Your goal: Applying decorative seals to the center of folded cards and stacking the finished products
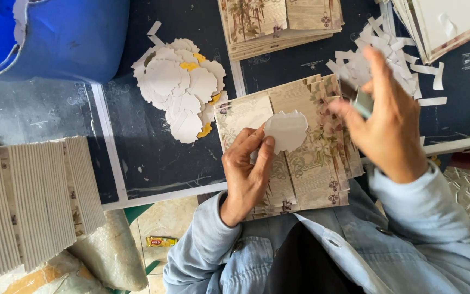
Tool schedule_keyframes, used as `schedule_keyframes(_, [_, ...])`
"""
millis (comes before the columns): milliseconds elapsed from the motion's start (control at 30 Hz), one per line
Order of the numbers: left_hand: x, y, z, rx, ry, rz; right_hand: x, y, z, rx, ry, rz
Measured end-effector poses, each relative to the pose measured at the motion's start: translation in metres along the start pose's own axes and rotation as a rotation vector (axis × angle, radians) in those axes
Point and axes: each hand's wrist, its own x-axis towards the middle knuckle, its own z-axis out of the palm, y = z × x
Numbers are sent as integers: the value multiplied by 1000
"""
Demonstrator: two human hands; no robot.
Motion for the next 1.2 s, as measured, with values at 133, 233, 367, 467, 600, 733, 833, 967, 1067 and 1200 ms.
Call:
schedule_keyframes(133, [1,3,5,9,-21,-11,-10,-48,1,119,-14,-183])
schedule_keyframes(233, [-1,8,3,56,-29,27,3,-66,-9,70,46,-430])
schedule_keyframes(367, [-1,5,-7,270,56,80,2,-55,-14,470,-82,-122])
schedule_keyframes(467, [-5,-7,-10,504,70,104,4,-53,-8,660,-172,133])
schedule_keyframes(600, [-7,-13,-9,636,73,89,0,-49,6,647,-327,317])
schedule_keyframes(733, [-7,-18,-6,701,76,83,-8,-40,19,497,-317,247])
schedule_keyframes(833, [-5,-22,-7,742,73,103,-3,-43,19,451,-329,166])
schedule_keyframes(967, [-6,-31,-9,662,19,137,0,-48,20,585,-338,246])
schedule_keyframes(1067, [-4,-33,-9,721,21,159,0,-49,22,534,-369,228])
schedule_keyframes(1200, [-5,-44,-13,816,34,182,8,-45,22,416,-505,203])
